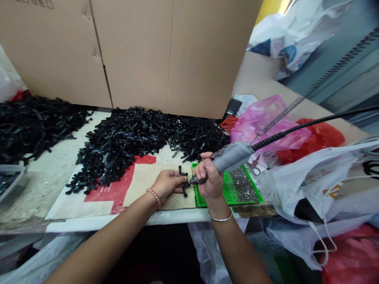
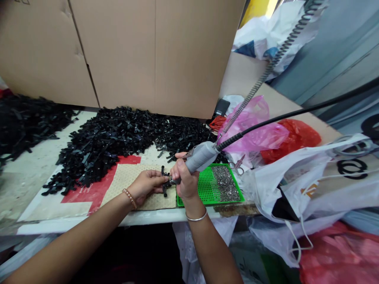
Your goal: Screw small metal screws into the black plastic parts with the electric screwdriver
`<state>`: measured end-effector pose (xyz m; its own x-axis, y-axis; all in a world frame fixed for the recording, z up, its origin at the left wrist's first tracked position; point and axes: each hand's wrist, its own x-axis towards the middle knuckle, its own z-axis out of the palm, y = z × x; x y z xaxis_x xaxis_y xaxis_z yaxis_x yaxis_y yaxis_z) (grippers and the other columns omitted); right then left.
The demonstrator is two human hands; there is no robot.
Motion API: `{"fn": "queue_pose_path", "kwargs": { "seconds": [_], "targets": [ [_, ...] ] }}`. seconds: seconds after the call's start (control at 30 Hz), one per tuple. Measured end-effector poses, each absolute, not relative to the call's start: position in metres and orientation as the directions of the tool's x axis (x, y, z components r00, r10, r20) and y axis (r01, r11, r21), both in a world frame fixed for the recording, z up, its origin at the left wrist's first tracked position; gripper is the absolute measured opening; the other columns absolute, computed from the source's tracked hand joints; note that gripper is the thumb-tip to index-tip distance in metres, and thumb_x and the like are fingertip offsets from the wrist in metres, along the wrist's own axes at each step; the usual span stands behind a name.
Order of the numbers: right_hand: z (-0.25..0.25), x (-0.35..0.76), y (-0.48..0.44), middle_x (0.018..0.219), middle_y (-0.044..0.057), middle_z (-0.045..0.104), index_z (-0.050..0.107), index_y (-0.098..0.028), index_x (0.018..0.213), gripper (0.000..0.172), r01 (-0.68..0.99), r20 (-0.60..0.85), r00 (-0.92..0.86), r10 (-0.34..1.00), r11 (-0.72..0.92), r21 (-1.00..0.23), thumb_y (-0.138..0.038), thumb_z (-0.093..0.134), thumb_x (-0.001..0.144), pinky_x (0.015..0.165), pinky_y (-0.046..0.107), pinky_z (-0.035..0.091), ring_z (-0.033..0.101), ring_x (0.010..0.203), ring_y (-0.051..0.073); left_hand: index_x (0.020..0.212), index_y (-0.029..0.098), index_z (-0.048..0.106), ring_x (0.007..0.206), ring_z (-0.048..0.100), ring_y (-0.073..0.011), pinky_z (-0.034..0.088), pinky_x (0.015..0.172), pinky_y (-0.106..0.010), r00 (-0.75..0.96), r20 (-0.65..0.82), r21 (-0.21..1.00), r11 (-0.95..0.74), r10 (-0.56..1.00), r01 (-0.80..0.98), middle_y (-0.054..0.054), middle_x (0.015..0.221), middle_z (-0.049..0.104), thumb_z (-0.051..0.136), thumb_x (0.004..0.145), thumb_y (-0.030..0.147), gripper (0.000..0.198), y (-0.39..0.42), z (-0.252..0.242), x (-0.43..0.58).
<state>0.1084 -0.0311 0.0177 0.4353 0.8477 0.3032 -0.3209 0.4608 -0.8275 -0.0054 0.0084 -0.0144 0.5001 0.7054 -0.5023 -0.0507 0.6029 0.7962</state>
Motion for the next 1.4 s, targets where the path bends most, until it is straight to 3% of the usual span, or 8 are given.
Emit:
{"fn": "queue_pose_path", "kwargs": {
  "seconds": [0.43,0.73,0.97,1.13,1.23,1.33,1.4],
  "targets": [
    [0.016,0.104,-0.032,0.045,-0.011,0.034,0.055,-0.022,0.089,0.023,-0.293,0.301,0.417,0.858,0.440,-0.849,-0.040,0.066,0.080,0.042,0.021,0.034,0.031,0.037,0.008,0.057,0.010,0.058,0.052,0.055,-0.0090,0.051,0.049,-0.021,0.507,-0.513,0.784,0.619,0.693,-0.052,-0.001,0.059,0.059,0.087,0.054,0.024,0.033,0.009,-0.016,-0.006],
    [0.012,0.111,-0.026,0.042,-0.012,0.032,0.050,-0.022,0.082,0.029,-0.340,0.303,0.144,0.942,0.335,-0.879,-0.045,0.067,0.080,0.039,0.021,0.029,0.028,0.034,0.007,0.055,0.009,0.058,0.048,0.058,-0.0096,0.051,0.047,-0.020,0.488,-0.555,0.759,0.650,0.674,-0.035,-0.004,0.057,0.063,0.084,0.058,0.018,0.027,0.012,-0.018,-0.004],
    [0.009,0.107,-0.024,0.045,-0.011,0.037,0.055,-0.020,0.090,0.027,-0.356,0.313,0.011,0.950,0.296,-0.886,-0.042,0.066,0.081,0.040,0.021,0.030,0.032,0.036,0.007,0.055,0.009,0.060,0.050,0.059,-0.0107,0.052,0.049,-0.021,0.500,-0.551,0.758,0.652,0.668,-0.035,-0.006,0.061,0.065,0.086,0.057,0.020,0.028,0.012,-0.017,-0.005],
    [0.022,0.126,-0.036,0.048,-0.010,0.039,0.059,-0.020,0.099,0.025,-0.294,0.369,0.216,0.904,0.421,-0.858,-0.037,0.067,0.083,0.043,0.020,0.034,0.037,0.039,0.008,0.059,0.009,0.063,0.053,0.059,-0.0097,0.052,0.051,-0.020,0.490,-0.549,0.767,0.642,0.677,-0.027,-0.004,0.062,0.064,0.087,0.056,0.020,0.027,0.012,-0.014,-0.006],
    [0.031,0.165,-0.042,0.046,-0.010,0.040,0.061,-0.018,0.093,0.026,-0.118,0.419,0.515,0.748,0.546,-0.829,-0.037,0.071,0.078,0.043,0.020,0.036,0.037,0.039,0.007,0.062,0.009,0.063,0.056,0.060,-0.0102,0.053,0.053,-0.020,0.484,-0.553,0.768,0.640,0.678,-0.019,-0.004,0.064,0.065,0.086,0.056,0.018,0.025,0.011,-0.013,-0.007],
    [0.030,0.209,-0.043,0.044,-0.010,0.041,0.059,-0.017,0.079,0.030,0.021,0.360,0.744,0.563,0.520,-0.854,-0.039,0.077,0.069,0.040,0.019,0.035,0.036,0.037,0.006,0.066,0.009,0.065,0.060,0.062,-0.0115,0.054,0.057,-0.021,0.484,-0.558,0.767,0.642,0.674,-0.009,-0.005,0.069,0.066,0.086,0.057,0.018,0.024,0.010,-0.011,-0.008],
    [0.024,0.229,-0.044,0.043,-0.010,0.041,0.056,-0.017,0.071,0.033,0.056,0.327,0.797,0.508,0.477,-0.877,-0.041,0.078,0.066,0.039,0.019,0.034,0.035,0.037,0.006,0.070,0.009,0.067,0.065,0.064,-0.0127,0.055,0.060,-0.022,0.490,-0.557,0.768,0.641,0.670,-0.004,-0.005,0.073,0.068,0.085,0.059,0.017,0.022,0.010,-0.010,-0.009]
  ]
}}
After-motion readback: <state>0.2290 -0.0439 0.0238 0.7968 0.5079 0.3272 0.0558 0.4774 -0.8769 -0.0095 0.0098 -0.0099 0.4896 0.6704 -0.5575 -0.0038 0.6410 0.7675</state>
